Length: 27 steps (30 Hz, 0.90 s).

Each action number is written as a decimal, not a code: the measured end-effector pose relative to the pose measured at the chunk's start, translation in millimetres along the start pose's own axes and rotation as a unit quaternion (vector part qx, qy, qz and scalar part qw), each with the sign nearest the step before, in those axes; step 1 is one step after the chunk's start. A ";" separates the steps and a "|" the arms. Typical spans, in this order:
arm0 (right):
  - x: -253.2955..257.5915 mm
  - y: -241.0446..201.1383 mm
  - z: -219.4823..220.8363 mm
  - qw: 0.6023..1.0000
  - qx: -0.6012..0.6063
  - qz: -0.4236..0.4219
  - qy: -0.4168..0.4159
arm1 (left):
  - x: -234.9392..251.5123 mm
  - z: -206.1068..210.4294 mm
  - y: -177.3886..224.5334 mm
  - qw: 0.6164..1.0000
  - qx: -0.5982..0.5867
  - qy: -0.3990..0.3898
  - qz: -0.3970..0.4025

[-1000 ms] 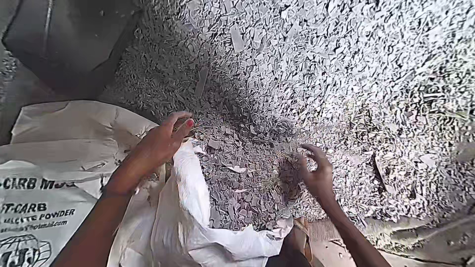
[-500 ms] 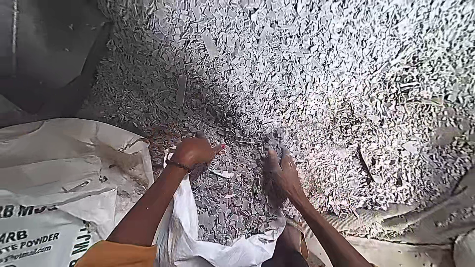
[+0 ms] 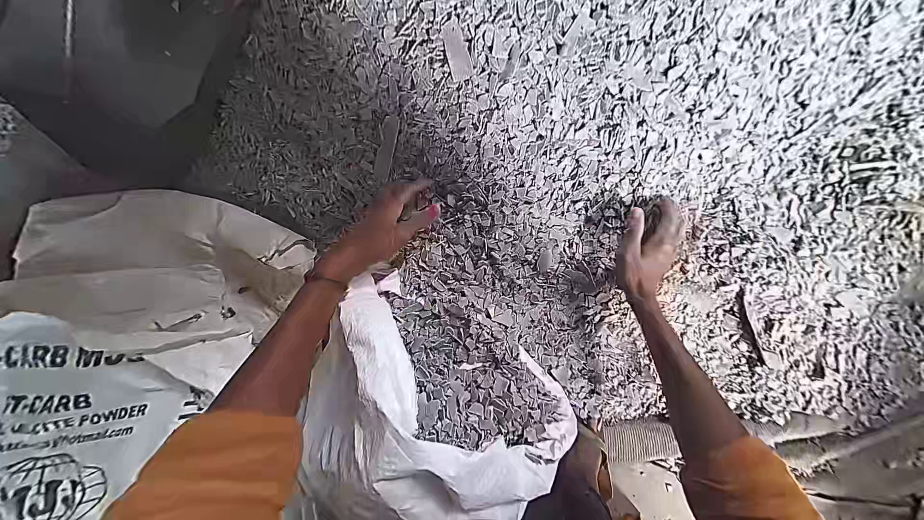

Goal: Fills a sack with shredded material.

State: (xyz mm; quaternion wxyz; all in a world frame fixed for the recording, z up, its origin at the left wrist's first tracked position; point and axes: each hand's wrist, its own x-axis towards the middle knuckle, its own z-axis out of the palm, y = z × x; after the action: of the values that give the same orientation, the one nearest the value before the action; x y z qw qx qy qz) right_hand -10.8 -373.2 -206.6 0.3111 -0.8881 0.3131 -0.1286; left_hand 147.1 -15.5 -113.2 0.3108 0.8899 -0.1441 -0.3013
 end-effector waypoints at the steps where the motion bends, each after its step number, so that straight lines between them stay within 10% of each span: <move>1: -0.2 -6.1 12.4 1.000 0.012 0.002 0.006 | 9.5 7.1 -0.6 0.997 -0.070 0.011 -0.006; 6: -46.1 -64.1 40.3 0.978 0.182 0.024 -0.099 | 5.3 11.8 17.9 0.960 -0.251 -0.074 -0.103; 13: -68.2 -102.9 21.5 0.793 0.454 0.285 -0.290 | 8.2 26.4 59.2 0.936 -0.202 -0.214 -0.192; 16: -84.4 -107.7 -9.2 0.786 0.419 0.302 -0.341 | -0.9 21.5 59.2 0.932 -0.146 -0.271 -0.194; 22: -171.0 -146.0 -42.6 0.787 0.378 0.077 -0.482 | -77.2 -31.5 61.6 0.864 0.126 -0.479 -0.085; 27: -185.1 -169.3 -24.1 0.637 0.415 -0.167 -0.628 | -87.0 -25.2 114.2 0.704 0.321 -0.608 -0.177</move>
State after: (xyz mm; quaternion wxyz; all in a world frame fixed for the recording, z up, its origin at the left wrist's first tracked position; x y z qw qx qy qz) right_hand -83.1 -163.5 -87.0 0.7415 -0.5699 -0.1977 0.2938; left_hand 87.4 -52.6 14.5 -0.2079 0.5683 -0.2295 -0.7623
